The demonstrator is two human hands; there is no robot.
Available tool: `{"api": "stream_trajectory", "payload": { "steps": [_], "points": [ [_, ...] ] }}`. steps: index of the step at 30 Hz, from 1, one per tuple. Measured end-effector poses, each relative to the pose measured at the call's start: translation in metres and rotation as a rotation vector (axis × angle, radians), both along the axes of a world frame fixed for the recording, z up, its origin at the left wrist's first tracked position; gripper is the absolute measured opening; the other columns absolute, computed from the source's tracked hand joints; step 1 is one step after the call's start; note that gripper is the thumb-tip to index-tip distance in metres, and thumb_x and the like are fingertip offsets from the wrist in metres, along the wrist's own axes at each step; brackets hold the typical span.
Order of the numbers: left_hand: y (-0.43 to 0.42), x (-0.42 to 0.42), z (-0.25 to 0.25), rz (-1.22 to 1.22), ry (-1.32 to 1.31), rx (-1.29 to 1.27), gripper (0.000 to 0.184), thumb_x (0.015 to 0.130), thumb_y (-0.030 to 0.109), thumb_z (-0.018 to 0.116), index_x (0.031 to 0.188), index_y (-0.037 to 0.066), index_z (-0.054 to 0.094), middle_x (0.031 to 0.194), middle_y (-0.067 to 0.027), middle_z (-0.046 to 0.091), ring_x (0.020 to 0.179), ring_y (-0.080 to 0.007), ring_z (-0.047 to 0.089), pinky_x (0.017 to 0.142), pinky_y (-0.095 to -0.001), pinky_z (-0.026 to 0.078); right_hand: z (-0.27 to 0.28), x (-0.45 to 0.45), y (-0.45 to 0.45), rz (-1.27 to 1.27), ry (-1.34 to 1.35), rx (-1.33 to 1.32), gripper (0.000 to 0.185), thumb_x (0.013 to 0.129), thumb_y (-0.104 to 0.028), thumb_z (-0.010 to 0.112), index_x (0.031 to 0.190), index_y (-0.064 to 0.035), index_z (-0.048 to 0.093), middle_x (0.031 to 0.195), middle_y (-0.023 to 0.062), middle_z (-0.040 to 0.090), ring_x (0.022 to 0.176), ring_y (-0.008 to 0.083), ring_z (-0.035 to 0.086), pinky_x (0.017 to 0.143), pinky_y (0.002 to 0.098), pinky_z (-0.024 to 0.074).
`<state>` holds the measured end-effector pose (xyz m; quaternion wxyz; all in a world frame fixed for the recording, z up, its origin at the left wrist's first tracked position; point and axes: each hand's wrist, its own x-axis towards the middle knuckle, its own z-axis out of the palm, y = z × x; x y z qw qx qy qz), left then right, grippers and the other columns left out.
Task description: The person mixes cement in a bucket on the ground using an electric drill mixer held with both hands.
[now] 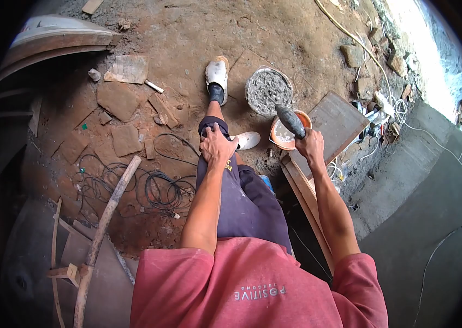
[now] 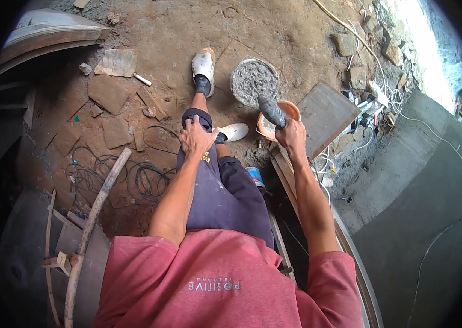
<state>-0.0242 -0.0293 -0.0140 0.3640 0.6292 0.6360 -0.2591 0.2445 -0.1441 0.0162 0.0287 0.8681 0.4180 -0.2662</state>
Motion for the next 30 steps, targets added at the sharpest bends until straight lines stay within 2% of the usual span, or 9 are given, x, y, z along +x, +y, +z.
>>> {"api": "stream_trajectory", "payload": {
  "steps": [3,7,9,19,21,24,30],
  "points": [
    [-0.003,0.003,0.000,0.025,-0.016,-0.035,0.091,0.074,0.054,0.074,0.146,0.007,0.042,0.144,-0.0212,0.047,0.122,-0.0391,0.056,0.103,-0.0494,0.041,-0.001,0.005,-0.002,0.030,-0.012,-0.076,0.021,0.075,-0.021,0.063,0.080,-0.0025,0.069,0.074,0.0268,0.065,0.073,0.0445,0.066,0.072,0.0507,0.0537],
    [-0.002,0.002,0.000,-0.004,0.001,-0.020,0.092,0.074,0.054,0.074,0.147,0.007,0.041,0.145,-0.0215,0.046,0.123,-0.0394,0.055,0.105,-0.0493,0.040,0.001,0.005,-0.002,0.047,-0.006,-0.034,0.020,0.075,-0.021,0.062,0.079,-0.0028,0.069,0.074,0.0267,0.065,0.073,0.0447,0.066,0.072,0.0508,0.0535],
    [-0.002,0.002,-0.002,0.023,-0.018,-0.030,0.092,0.075,0.054,0.074,0.147,0.008,0.041,0.145,-0.0218,0.046,0.123,-0.0397,0.054,0.105,-0.0492,0.040,0.000,0.008,-0.002,0.016,0.020,-0.089,0.021,0.072,-0.018,0.060,0.084,-0.0034,0.070,0.080,0.0261,0.067,0.078,0.0449,0.066,0.075,0.0521,0.0532],
    [-0.004,0.003,0.000,0.010,-0.010,-0.039,0.092,0.075,0.054,0.074,0.146,0.007,0.041,0.146,-0.0220,0.044,0.123,-0.0396,0.054,0.104,-0.0490,0.042,0.006,0.009,-0.004,0.010,-0.009,-0.109,0.022,0.073,-0.019,0.061,0.086,-0.0040,0.070,0.079,0.0259,0.067,0.078,0.0446,0.067,0.075,0.0521,0.0535],
    [-0.003,0.003,0.000,-0.008,0.000,-0.004,0.092,0.075,0.054,0.074,0.146,0.007,0.042,0.146,-0.0218,0.044,0.123,-0.0396,0.054,0.104,-0.0492,0.042,0.003,0.007,-0.005,0.026,-0.029,-0.036,0.021,0.074,-0.021,0.062,0.081,-0.0032,0.070,0.073,0.0263,0.064,0.073,0.0445,0.065,0.072,0.0505,0.0529],
    [-0.001,0.003,0.000,0.006,-0.006,-0.036,0.092,0.074,0.055,0.074,0.146,0.007,0.042,0.146,-0.0219,0.045,0.123,-0.0397,0.055,0.104,-0.0496,0.042,0.001,0.009,-0.008,0.011,-0.004,-0.107,0.022,0.073,-0.020,0.061,0.086,-0.0036,0.070,0.078,0.0256,0.067,0.077,0.0443,0.067,0.074,0.0518,0.0534],
    [-0.001,0.004,0.001,-0.018,0.015,-0.025,0.091,0.075,0.055,0.074,0.146,0.008,0.042,0.145,-0.0209,0.045,0.123,-0.0394,0.055,0.104,-0.0496,0.042,0.003,0.006,-0.010,-0.014,-0.016,-0.081,0.021,0.073,-0.020,0.061,0.083,-0.0029,0.068,0.078,0.0260,0.066,0.077,0.0446,0.066,0.074,0.0522,0.0531]
  ]
}}
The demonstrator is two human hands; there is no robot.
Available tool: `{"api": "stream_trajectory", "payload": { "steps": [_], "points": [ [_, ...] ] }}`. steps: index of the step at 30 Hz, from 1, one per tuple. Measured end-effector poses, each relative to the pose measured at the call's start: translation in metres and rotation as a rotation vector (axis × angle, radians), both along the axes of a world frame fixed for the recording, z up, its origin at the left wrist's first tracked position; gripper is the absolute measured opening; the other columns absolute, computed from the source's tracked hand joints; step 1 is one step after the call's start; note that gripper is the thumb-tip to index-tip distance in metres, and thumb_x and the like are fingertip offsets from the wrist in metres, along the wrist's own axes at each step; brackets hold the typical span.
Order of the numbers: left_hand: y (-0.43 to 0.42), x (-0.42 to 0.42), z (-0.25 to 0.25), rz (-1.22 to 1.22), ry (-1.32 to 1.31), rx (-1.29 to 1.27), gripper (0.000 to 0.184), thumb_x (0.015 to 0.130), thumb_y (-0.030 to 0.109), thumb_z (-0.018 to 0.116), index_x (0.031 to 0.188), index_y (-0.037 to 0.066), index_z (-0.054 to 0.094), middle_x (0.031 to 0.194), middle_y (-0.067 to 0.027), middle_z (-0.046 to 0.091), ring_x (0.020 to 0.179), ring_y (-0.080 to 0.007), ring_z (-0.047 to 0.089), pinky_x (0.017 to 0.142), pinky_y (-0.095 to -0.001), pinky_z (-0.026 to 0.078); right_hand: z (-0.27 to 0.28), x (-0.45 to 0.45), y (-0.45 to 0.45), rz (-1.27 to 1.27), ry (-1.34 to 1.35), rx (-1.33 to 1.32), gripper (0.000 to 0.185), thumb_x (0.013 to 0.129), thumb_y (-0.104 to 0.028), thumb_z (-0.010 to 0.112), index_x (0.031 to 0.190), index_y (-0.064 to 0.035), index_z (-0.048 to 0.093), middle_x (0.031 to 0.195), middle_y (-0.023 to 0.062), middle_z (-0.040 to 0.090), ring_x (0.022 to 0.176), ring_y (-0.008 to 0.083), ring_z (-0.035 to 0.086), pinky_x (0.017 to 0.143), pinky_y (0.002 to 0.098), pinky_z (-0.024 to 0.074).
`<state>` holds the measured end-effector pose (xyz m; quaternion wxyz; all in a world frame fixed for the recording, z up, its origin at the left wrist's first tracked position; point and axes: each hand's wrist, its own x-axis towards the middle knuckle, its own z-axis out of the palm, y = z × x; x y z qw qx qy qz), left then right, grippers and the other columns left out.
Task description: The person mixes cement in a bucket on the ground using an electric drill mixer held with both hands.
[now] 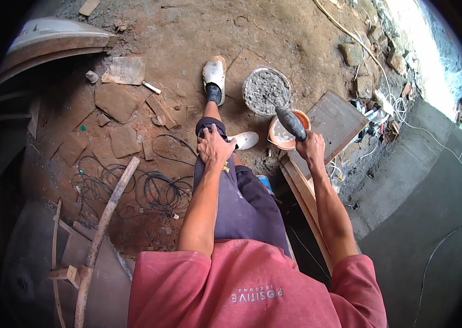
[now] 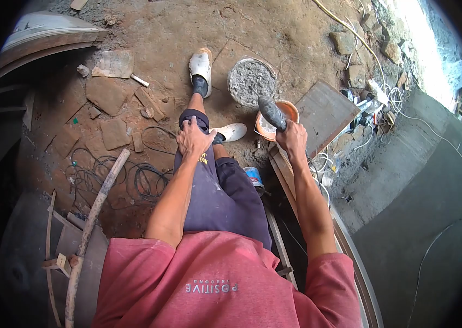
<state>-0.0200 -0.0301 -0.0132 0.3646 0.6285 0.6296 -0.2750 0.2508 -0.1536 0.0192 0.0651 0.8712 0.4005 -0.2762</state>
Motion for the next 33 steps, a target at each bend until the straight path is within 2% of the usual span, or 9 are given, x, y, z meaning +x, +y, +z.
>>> {"api": "stream_trajectory", "payload": {
  "steps": [9,28,33],
  "points": [
    [0.000,0.000,0.000,-0.014,0.010,-0.005,0.092,0.075,0.056,0.074,0.146,0.008,0.042,0.144,-0.0186,0.047,0.123,-0.0382,0.055,0.104,-0.0487,0.042,0.002,-0.002,0.001,-0.082,0.014,0.058,0.021,0.074,-0.020,0.061,0.084,-0.0034,0.069,0.076,0.0264,0.066,0.074,0.0450,0.066,0.075,0.0522,0.0530],
    [0.000,0.002,0.001,-0.040,0.025,-0.011,0.092,0.075,0.054,0.074,0.147,0.008,0.041,0.146,-0.0194,0.045,0.124,-0.0389,0.054,0.103,-0.0490,0.043,-0.001,-0.003,0.003,-0.125,-0.001,0.110,0.022,0.075,-0.020,0.062,0.083,-0.0011,0.070,0.075,0.0275,0.065,0.074,0.0450,0.065,0.074,0.0523,0.0524],
    [0.000,0.006,0.000,-0.052,0.015,0.001,0.091,0.074,0.054,0.075,0.145,0.008,0.043,0.144,-0.0199,0.046,0.120,-0.0387,0.057,0.101,-0.0485,0.045,0.001,0.003,0.002,-0.147,0.001,0.120,0.021,0.075,-0.020,0.062,0.082,-0.0014,0.070,0.074,0.0276,0.064,0.074,0.0452,0.065,0.073,0.0520,0.0524]
  ]
}}
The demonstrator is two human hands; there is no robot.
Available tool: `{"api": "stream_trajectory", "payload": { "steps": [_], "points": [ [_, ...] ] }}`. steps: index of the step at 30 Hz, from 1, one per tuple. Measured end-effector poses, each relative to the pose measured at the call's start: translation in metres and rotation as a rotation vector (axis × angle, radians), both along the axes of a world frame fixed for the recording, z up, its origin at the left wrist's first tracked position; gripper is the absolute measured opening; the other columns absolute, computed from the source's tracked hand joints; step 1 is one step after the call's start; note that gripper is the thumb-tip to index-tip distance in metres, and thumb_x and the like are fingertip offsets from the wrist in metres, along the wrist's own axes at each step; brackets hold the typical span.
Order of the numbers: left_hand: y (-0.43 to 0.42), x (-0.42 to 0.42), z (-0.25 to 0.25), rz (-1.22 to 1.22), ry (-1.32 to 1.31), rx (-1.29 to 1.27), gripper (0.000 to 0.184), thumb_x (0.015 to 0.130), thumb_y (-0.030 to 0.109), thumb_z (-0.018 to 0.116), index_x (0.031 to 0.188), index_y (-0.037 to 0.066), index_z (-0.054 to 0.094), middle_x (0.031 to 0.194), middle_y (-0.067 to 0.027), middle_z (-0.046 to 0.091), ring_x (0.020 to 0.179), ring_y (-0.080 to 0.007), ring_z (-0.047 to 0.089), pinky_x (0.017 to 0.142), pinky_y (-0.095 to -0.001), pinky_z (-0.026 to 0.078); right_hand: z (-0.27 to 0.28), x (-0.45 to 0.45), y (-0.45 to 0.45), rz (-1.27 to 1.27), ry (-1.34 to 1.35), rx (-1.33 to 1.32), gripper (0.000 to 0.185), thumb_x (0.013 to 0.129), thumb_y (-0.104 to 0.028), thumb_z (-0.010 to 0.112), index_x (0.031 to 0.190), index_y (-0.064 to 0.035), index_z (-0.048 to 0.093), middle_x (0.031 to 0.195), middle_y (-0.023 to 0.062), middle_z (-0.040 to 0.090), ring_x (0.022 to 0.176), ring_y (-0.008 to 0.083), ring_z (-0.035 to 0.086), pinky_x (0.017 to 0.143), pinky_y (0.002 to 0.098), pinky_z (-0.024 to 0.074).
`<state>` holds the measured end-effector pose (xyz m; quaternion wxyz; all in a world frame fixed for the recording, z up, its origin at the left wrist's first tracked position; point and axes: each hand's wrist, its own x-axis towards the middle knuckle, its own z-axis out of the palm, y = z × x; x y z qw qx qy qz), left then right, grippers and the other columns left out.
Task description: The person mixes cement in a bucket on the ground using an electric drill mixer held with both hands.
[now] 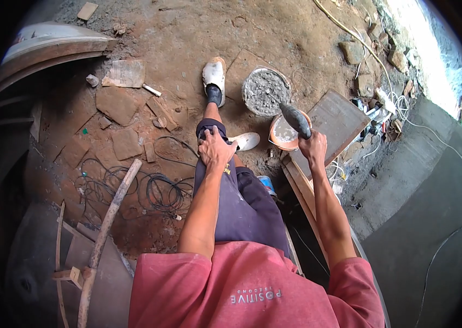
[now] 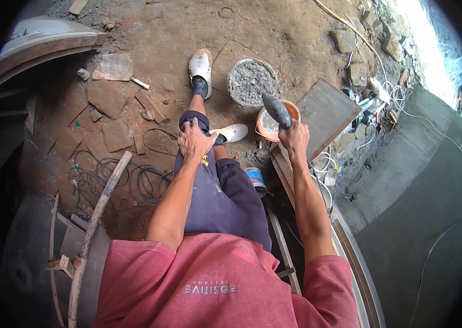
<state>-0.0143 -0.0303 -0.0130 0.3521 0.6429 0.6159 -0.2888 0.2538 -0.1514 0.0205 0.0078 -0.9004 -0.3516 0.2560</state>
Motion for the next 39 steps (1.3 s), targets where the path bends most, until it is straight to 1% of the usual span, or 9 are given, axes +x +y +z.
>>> {"api": "stream_trajectory", "payload": {
  "steps": [5,11,22,31,34,36,37,38,39],
  "points": [
    [0.000,0.001,0.001,-0.009,-0.002,0.014,0.090,0.074,0.054,0.075,0.144,0.007,0.044,0.142,-0.0197,0.048,0.119,-0.0379,0.058,0.100,-0.0484,0.045,0.000,-0.002,0.004,-0.013,0.018,0.017,0.020,0.075,-0.019,0.062,0.081,-0.0022,0.070,0.074,0.0277,0.064,0.074,0.0453,0.065,0.073,0.0518,0.0525],
    [-0.001,0.003,-0.001,-0.031,0.010,0.031,0.090,0.074,0.054,0.075,0.144,0.008,0.044,0.142,-0.0196,0.048,0.119,-0.0376,0.058,0.099,-0.0487,0.045,0.000,0.008,0.005,0.057,0.077,-0.014,0.019,0.075,-0.019,0.060,0.080,-0.0029,0.069,0.074,0.0263,0.065,0.074,0.0452,0.065,0.073,0.0512,0.0529],
    [0.005,0.003,0.000,-0.013,0.017,0.001,0.091,0.074,0.055,0.075,0.145,0.008,0.043,0.144,-0.0192,0.047,0.120,-0.0378,0.057,0.100,-0.0489,0.044,0.001,0.012,0.009,0.145,0.078,-0.007,0.021,0.071,-0.019,0.062,0.085,-0.0064,0.071,0.076,0.0256,0.065,0.075,0.0449,0.065,0.074,0.0515,0.0532],
    [0.002,0.002,0.004,-0.009,0.001,-0.004,0.090,0.075,0.054,0.075,0.144,0.007,0.044,0.142,-0.0195,0.048,0.120,-0.0372,0.058,0.100,-0.0489,0.045,0.002,0.019,0.009,0.178,0.102,-0.019,0.021,0.070,-0.017,0.062,0.085,-0.0055,0.071,0.075,0.0252,0.065,0.073,0.0440,0.065,0.074,0.0503,0.0533],
    [0.005,0.004,0.003,0.025,-0.012,-0.021,0.087,0.076,0.052,0.074,0.144,0.006,0.044,0.142,-0.0198,0.047,0.126,-0.0376,0.052,0.102,-0.0520,0.042,0.005,0.019,0.011,0.183,0.129,-0.023,0.021,0.070,-0.017,0.062,0.085,-0.0049,0.071,0.075,0.0253,0.065,0.073,0.0438,0.065,0.074,0.0503,0.0533],
    [-0.001,0.008,0.005,-0.237,0.009,0.035,0.083,0.079,0.050,0.072,0.144,0.006,0.044,0.146,-0.0203,0.043,0.136,-0.0391,0.040,0.111,-0.0566,0.031,0.007,0.017,0.006,0.198,0.116,-0.017,0.021,0.070,-0.017,0.062,0.085,-0.0049,0.071,0.075,0.0253,0.065,0.073,0.0438,0.065,0.073,0.0502,0.0533],
    [-0.009,0.005,0.000,-0.391,-0.044,0.133,0.075,0.084,0.052,0.064,0.141,0.006,0.049,0.148,-0.0196,0.043,0.143,-0.0405,0.028,0.117,-0.0596,0.017,0.005,0.017,0.010,0.214,0.101,0.003,0.022,0.070,-0.017,0.062,0.086,-0.0048,0.071,0.075,0.0252,0.065,0.073,0.0438,0.065,0.073,0.0501,0.0533],
    [-0.011,0.007,-0.012,-0.387,-0.043,0.143,0.075,0.084,0.052,0.064,0.141,0.006,0.049,0.148,-0.0196,0.043,0.143,-0.0405,0.028,0.117,-0.0596,0.017,0.002,0.018,0.015,0.219,0.099,0.013,0.022,0.070,-0.017,0.062,0.086,-0.0048,0.071,0.075,0.0252,0.065,0.073,0.0438,0.065,0.073,0.0501,0.0533],
    [-0.017,0.009,-0.022,-0.440,-0.187,0.211,0.070,0.086,0.051,0.062,0.138,0.005,0.052,0.145,-0.0199,0.045,0.142,-0.0410,0.030,0.117,-0.0611,0.015,0.004,0.018,0.015,0.205,0.112,-0.022,0.022,0.070,-0.017,0.061,0.086,-0.0048,0.071,0.075,0.0254,0.065,0.073,0.0439,0.065,0.073,0.0501,0.0534]
  ]
}}
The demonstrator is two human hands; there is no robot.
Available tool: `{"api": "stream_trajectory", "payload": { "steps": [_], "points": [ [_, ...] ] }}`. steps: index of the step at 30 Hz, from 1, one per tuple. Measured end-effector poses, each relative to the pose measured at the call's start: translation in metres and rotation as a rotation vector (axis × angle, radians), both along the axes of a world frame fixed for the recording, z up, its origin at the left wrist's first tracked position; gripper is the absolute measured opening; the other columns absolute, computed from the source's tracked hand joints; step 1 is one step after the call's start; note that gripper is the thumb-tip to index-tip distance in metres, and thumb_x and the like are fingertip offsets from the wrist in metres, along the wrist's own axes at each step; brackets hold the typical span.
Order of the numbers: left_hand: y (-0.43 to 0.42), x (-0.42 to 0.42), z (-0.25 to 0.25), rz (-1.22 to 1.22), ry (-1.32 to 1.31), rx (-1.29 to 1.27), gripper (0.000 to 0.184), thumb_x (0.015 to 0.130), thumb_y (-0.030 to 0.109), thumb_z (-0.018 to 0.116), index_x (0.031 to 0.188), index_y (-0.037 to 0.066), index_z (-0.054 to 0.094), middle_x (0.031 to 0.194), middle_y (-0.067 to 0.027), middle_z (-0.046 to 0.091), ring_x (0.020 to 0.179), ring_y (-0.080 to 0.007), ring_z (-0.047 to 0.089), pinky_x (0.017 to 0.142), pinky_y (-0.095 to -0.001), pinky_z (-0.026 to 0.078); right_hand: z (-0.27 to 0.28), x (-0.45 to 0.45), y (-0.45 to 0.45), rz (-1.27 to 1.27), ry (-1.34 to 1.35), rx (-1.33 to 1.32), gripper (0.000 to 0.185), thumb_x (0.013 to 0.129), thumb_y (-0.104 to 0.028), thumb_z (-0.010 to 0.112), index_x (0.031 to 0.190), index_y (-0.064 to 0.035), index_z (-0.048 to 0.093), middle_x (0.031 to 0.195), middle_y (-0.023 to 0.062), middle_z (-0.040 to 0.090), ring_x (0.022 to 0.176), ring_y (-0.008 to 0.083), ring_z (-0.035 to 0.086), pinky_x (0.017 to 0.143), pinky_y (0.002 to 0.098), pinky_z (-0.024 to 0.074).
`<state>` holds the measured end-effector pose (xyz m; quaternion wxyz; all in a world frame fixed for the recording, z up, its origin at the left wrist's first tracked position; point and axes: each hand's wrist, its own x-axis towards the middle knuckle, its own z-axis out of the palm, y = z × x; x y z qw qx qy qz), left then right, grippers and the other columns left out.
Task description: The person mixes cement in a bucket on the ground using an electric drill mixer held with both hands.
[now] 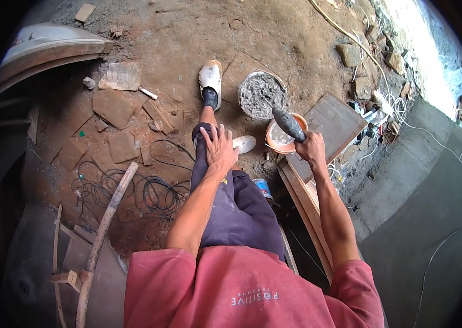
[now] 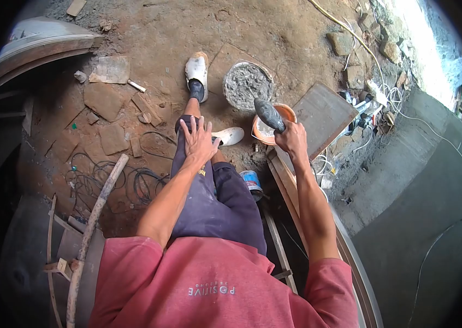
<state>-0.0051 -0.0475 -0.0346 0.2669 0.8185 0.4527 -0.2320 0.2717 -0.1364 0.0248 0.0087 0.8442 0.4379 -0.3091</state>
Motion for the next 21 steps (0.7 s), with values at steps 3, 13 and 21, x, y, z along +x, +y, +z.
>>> {"api": "stream_trajectory", "payload": {
  "steps": [3,13,21],
  "points": [
    [-0.017,0.039,-0.009,0.245,-0.249,-0.244,0.063,0.096,0.051,0.047,0.132,0.001,0.057,0.139,-0.0212,0.052,0.136,-0.0402,0.041,0.118,-0.0554,0.021,0.001,-0.002,-0.001,-0.012,0.000,-0.003,0.021,0.070,-0.017,0.062,0.085,-0.0043,0.069,0.075,0.0261,0.064,0.073,0.0443,0.065,0.072,0.0504,0.0533],
    [-0.031,0.170,-0.013,1.804,-0.778,-1.643,0.069,0.079,0.073,0.058,0.111,0.012,0.058,0.099,-0.0089,0.062,0.091,-0.0277,0.061,0.080,-0.0475,0.051,0.001,-0.021,-0.009,-0.115,-0.034,-0.005,0.021,0.069,-0.018,0.067,0.085,-0.0044,0.070,0.077,0.0253,0.067,0.075,0.0444,0.066,0.074,0.0515,0.0541],
    [-0.031,0.174,-0.024,1.848,-0.768,-1.856,0.047,0.077,0.047,0.064,0.106,0.011,0.058,0.097,-0.0106,0.063,0.086,-0.0296,0.063,0.080,-0.0510,0.052,-0.010,-0.020,-0.019,-0.115,-0.029,0.013,0.035,0.070,-0.020,0.068,0.100,-0.0030,0.073,0.078,0.0270,0.066,0.076,0.0446,0.066,0.076,0.0503,0.0539]
  ]
}}
